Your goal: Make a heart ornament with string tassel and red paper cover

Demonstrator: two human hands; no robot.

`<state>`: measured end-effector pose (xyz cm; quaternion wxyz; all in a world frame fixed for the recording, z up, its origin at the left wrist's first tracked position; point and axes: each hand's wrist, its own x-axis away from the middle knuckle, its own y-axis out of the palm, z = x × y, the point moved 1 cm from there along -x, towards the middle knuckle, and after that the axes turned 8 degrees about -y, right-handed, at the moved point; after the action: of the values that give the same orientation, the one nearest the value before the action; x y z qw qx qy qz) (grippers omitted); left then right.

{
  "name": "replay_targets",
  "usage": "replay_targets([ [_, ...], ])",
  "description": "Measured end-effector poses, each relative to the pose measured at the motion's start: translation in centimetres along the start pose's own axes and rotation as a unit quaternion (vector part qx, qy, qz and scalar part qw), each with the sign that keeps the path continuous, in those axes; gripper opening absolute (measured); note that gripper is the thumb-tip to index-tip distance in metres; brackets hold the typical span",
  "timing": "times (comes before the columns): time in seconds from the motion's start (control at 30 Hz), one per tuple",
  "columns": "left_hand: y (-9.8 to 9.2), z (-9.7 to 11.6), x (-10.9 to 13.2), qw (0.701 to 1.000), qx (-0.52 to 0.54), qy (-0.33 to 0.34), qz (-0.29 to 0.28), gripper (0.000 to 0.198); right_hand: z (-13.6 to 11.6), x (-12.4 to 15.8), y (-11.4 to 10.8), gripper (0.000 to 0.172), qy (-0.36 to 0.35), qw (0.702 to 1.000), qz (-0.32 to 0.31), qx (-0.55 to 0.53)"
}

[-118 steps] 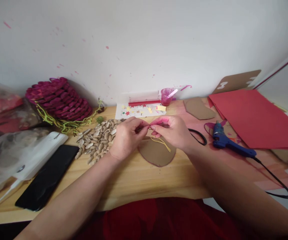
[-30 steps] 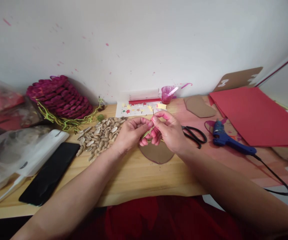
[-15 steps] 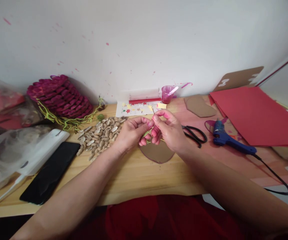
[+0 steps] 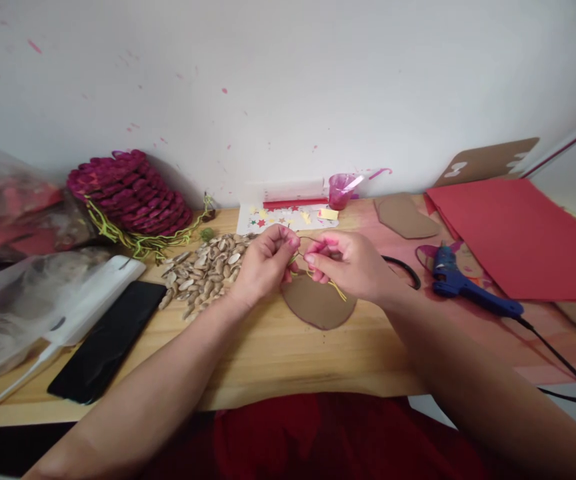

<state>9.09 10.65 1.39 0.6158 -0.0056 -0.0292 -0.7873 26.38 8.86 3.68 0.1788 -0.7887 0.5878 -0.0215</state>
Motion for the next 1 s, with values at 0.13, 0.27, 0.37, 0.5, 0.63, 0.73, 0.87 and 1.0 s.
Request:
replay_targets([
  [0.13, -0.3, 0.1, -0.1, 0.994, -0.074, 0.044, 0.063, 0.02, -0.5, 0.3, -0.1, 0.007, -0.004, 0.998, -0.048, 0.052],
  [0.27, -0.6, 0.2, -0.4, 0.997, -0.046, 0.018, 0.062, 0.023, 0.1, 0.3, 0.2, 0.006, -0.006, 0.996, -0.073, 0.047],
  [0.37, -0.9, 0.3, -0.8, 0.998, 0.026, -0.013, 0.061, 0.029, 0.6, 0.0, 0.0, 0.012, 0.002, 0.998, -0.049, 0.044],
  [0.5, -1.1, 0.5, -0.8, 0.997, 0.038, -0.013, 0.062, 0.032, 0.7, -0.4, -1.0, 0.014, -0.012, 0.992, -0.037, 0.117],
  [0.63, -1.0, 0.4, -0.5, 0.999, -0.038, 0.006, 0.029, 0.034, 1.2, -0.8, -1.6, 0.018, -0.009, 0.998, 0.016, 0.059],
  [0.73, -0.7, 0.2, -0.4, 0.997, -0.076, 0.025, -0.013, 0.033, 1.8, -1.0, -1.5, 0.022, 0.006, 0.999, 0.039, -0.022],
  [0.87, -0.4, -0.2, -0.4, 0.997, -0.047, 0.023, -0.055, 0.034, 2.0, -1.3, -1.2, 0.028, 0.001, 0.994, 0.071, -0.088],
  [1.0, -0.3, -0.5, -0.6, 1.0, 0.005, 0.001, -0.015, 0.036, 2.2, -1.5, -1.2, 0.035, 0.008, 0.981, 0.133, -0.14],
])
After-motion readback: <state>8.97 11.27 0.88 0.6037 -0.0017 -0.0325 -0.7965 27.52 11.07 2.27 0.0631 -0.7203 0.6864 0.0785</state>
